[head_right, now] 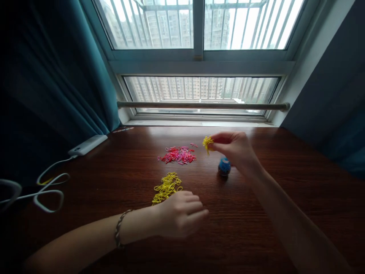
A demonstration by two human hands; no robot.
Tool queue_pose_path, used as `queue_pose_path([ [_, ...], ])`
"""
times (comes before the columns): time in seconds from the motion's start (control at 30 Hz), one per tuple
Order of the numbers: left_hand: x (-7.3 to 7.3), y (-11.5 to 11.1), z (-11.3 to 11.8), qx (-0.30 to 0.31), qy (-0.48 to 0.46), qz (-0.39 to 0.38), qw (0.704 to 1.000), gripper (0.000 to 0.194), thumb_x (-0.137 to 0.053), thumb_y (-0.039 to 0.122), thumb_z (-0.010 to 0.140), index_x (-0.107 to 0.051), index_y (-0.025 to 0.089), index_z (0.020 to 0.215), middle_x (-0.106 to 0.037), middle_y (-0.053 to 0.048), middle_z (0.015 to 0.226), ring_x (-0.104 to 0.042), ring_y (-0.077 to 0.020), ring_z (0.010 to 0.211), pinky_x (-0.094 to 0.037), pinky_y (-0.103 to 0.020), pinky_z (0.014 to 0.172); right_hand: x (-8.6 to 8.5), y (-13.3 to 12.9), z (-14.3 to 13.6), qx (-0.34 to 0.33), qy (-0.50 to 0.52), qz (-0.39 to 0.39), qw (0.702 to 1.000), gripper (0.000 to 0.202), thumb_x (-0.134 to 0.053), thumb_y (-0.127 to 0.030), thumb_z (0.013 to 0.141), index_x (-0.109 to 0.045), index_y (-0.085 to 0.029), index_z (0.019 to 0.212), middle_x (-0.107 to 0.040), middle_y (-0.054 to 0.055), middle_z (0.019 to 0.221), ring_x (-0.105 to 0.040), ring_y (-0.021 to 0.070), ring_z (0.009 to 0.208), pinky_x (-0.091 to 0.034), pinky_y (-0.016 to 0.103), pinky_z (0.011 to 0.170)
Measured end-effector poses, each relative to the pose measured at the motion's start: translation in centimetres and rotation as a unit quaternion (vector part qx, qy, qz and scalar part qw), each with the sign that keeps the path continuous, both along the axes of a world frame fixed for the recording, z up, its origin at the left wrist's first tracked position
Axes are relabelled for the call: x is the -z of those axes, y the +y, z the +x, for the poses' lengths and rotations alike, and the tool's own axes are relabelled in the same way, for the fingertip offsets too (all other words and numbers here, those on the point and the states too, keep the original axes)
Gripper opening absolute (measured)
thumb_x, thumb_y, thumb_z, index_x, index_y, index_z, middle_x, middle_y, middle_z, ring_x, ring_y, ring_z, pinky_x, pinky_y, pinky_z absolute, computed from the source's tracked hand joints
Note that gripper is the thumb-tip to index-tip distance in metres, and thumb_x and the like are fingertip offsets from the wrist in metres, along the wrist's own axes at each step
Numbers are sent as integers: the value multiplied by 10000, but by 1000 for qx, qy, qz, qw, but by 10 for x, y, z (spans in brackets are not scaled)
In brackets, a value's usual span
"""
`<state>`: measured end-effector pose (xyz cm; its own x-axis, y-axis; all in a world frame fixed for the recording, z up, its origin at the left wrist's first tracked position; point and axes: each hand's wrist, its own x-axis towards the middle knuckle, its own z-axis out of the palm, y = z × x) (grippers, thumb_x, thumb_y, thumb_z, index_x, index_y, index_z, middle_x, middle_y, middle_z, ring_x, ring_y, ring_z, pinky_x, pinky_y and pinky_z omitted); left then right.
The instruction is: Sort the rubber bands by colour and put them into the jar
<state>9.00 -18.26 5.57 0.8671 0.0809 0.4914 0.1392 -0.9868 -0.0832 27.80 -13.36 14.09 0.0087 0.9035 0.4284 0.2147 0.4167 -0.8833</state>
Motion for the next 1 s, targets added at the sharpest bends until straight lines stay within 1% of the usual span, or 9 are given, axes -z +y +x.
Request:
queue_pose_path([
  [0.1, -27, 31, 12, -108, -79, -116, 984, 115, -482, 220, 823, -553, 153, 883, -583, -66, 853, -545, -157, 789, -449, -288, 688, -16, 7, 34, 16, -33, -7, 999, 172, -757, -260, 542, -704, -185, 687, -690, 5, 659, -651, 164, 604, -557, 267, 555],
  [0.17, -39, 51, 25, -169, -159, -205, 951, 187, -550, 272, 787, -542, 147, 926, -580, -86, 950, -545, -186, 880, -454, -333, 769, -19, 12, 50, 16, -71, -19, 997, 186, -761, -253, 532, -709, -173, 692, -690, 12, 650, -647, 164, 586, -549, 254, 524],
  [0.23, -43, 69, 41, -195, -197, -290, 916, 290, -613, 307, 740, -537, 145, 969, -582, -92, 997, -543, -203, 937, -447, -358, 817, -19, 17, 60, 23, -102, -35, 994, 186, -759, -239, 532, -711, -164, 694, -688, 14, 634, -640, 161, 565, -539, 240, 498],
  [0.43, -18, 101, 92, -178, -213, -473, 836, 739, -749, 424, 541, -476, 111, 1152, -516, -164, 1189, -479, -285, 1096, -375, -425, 935, -14, 26, 66, 35, -143, -107, 983, 172, -727, -163, 540, -710, -136, 708, -687, 24, 634, -638, 153, 590, -531, 210, 538],
  [0.53, -7, 114, 107, -125, -203, -557, 795, 591, -753, 371, 551, -556, 104, 1040, -597, -139, 1062, -552, -260, 989, -422, -402, 869, -12, 30, 67, 40, -154, -117, 980, 181, -719, -162, 534, -707, -129, 713, -688, 31, 641, -640, 166, 608, -531, 220, 555],
  [0.63, -3, 123, 104, -57, -213, -625, 749, 444, -735, 327, 586, -591, 90, 932, -646, -104, 902, -609, -206, 824, -475, -342, 746, -9, 33, 66, 49, -165, -100, 980, 196, -716, -178, 538, -705, -130, 727, -693, 40, 665, -645, 183, 630, -535, 244, 575],
  [0.7, -3, 124, 94, -48, -232, -627, 742, 440, -746, 317, 569, -593, 90, 914, -651, -87, 851, -613, -181, 767, -484, -310, 697, -7, 34, 62, 53, -174, -71, 981, 195, -711, -191, 549, -705, -134, 736, -696, 43, 685, -651, 194, 652, -538, 260, 595],
  [0.87, -7, 109, 64, -99, -246, -581, 769, 421, -738, 339, 583, -608, 112, 913, -649, -82, 861, -605, -165, 753, -485, -289, 678, -1, 29, 43, 45, -216, 28, 975, 135, -663, -202, 622, -704, -155, 742, -698, 30, 714, -655, 191, 680, -534, 269, 637],
  [1.0, -12, 98, 55, -94, -243, -577, 774, 385, -706, 355, 629, -603, 119, 915, -644, -79, 874, -601, -160, 755, -479, -271, 665, 3, 22, 29, 34, -281, 48, 958, 129, -607, -185, 675, -701, -170, 761, -686, 9, 681, -640, 164, 609, -501, 226, 548],
])
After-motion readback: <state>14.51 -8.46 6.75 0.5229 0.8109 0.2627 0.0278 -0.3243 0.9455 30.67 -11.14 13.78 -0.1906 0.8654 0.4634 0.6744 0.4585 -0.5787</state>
